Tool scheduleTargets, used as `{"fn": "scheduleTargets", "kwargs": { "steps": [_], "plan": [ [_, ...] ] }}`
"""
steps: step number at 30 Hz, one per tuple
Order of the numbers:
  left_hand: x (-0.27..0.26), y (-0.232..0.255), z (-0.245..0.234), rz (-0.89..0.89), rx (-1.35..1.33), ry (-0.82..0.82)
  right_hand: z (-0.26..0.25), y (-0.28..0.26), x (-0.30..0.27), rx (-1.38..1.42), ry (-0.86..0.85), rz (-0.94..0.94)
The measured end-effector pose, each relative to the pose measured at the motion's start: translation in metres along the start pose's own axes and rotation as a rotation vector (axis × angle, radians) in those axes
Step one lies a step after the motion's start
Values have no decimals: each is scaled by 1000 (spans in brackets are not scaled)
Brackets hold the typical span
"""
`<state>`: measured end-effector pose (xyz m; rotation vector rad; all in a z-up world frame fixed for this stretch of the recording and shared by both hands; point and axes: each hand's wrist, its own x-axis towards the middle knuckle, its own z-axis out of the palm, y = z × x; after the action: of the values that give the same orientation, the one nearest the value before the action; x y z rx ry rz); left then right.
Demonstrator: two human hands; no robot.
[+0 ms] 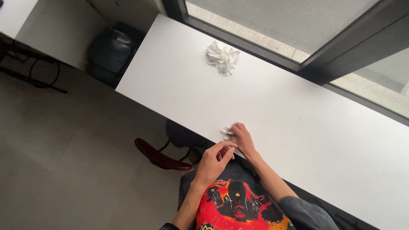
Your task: Wiping a white table and desk surface using a tissue
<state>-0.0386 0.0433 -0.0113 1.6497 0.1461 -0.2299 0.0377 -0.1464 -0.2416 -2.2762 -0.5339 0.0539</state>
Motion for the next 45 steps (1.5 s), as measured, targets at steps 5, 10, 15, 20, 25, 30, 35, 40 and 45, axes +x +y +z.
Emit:
{"fn": "scheduleTargets", "kwargs": {
  "steps": [5,10,15,20,25,30,35,40,45],
  "plan": [
    [13,-10,19,18,-6,-71,-79,88,-125,-19,222,230],
    [20,16,31,-53,73,-200,-191,178,-284,-296,515,492],
    [22,5,41,-18,66,-227,-250,227,-368,-668,786,854],
    [16,1,35,-10,41,-196,-190,198,-293,-490,783,707],
    [10,-9,24,28,-10,-125,-100,93,-158,-170,557,497],
    [-2,-21,7,46,2,-41,2,56,-66,-35,261,146],
    [-16,-27,-11,18,8,57,68,27,17,-39,80,-41],
    [-27,-34,-21,25,14,151,93,10,56,-44,-47,-56],
    [-27,-32,-16,31,-18,153,46,13,24,-9,-245,-69]
  ]
}}
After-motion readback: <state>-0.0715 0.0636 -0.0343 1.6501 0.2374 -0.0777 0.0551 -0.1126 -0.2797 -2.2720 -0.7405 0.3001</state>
